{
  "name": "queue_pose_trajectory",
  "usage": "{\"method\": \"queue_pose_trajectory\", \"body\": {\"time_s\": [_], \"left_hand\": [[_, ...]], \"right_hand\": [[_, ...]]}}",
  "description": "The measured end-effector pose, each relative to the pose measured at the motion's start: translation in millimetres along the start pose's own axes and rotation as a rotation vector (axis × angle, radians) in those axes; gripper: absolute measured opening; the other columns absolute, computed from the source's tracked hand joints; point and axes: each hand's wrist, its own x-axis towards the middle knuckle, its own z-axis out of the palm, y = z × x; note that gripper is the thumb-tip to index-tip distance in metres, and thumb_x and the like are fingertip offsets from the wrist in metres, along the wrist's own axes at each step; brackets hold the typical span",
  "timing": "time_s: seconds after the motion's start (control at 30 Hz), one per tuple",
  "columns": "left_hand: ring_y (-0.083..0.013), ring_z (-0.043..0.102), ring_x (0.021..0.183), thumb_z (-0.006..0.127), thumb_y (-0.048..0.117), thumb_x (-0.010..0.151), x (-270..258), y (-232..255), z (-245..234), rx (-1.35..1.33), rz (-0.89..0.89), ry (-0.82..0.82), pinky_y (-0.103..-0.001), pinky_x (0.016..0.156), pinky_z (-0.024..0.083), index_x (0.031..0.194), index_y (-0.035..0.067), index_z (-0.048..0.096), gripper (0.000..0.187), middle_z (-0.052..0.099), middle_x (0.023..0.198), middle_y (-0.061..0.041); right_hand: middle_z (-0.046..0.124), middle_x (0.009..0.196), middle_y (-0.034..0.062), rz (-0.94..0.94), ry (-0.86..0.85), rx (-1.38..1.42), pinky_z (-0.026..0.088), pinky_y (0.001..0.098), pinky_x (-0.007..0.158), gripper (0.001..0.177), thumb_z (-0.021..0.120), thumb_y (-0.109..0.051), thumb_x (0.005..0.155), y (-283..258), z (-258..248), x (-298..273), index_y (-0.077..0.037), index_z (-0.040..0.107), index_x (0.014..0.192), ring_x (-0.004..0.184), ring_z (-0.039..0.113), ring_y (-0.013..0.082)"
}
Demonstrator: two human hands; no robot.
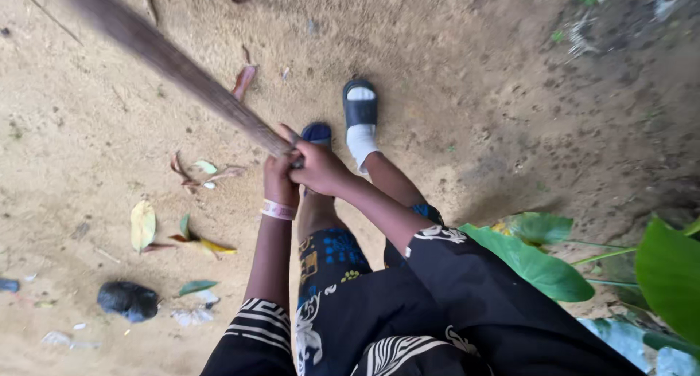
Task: The person sweeps an outdoor dirt ground with a broom made of bundled sticks, moving leaves and debris across the surface.
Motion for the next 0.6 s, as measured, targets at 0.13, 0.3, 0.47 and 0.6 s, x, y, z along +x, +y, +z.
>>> {"method": "queue_pose_trajectory", "body": {"time_s": [0.13,0.3,0.47,0.6], "left_hand": [[-0.0196,0.069,0.080,0.066,0.015,0.079,19,12,83,0.228,-0.141,-0.057,-0.033,0.072,0.057,0.109,-0.001,0.067,0.034,0.072,0.092,-0.013],[-0.0233,0.066,0.102,0.062,0.029,0.094,68,-43,131,0.443,0.121,0.017,-0.035,0.092,0.050,0.122,-0.002,0.067,0.042,0.072,0.108,-0.023],[-0.0201,0.064,0.083,0.054,0.026,0.094,105,-88,14,-0.153,-0.073,0.221,-0.035,0.077,0.054,0.098,-0.004,0.070,0.034,0.070,0.093,-0.013],[-0.0226,0.056,0.077,0.058,0.016,0.102,88,-68,-40,0.103,-0.032,0.287,-0.036,0.066,0.049,0.097,-0.009,0.058,0.026,0.060,0.087,-0.013]], "right_hand": [[0.069,0.095,0.0188,0.100,0.405,0.373,0.054,0.0361,0.059,0.040,0.067,0.003,0.084,27,-29,-17,0.008,0.059,0.122,0.075,0.067,0.0198],[0.068,0.104,0.0132,0.272,0.761,0.566,0.063,0.0308,0.064,0.028,0.062,-0.017,0.095,53,-59,10,-0.004,0.056,0.119,0.080,0.073,0.0176],[0.073,0.092,0.0145,0.096,0.430,0.013,0.059,0.0331,0.070,0.030,0.072,-0.011,0.089,59,-3,84,-0.002,0.064,0.117,0.082,0.074,0.0208],[0.074,0.091,0.0153,0.166,0.079,0.047,0.059,0.0331,0.068,0.070,0.064,-0.001,0.082,16,7,93,-0.017,0.048,0.149,0.075,0.073,0.0213]]}}
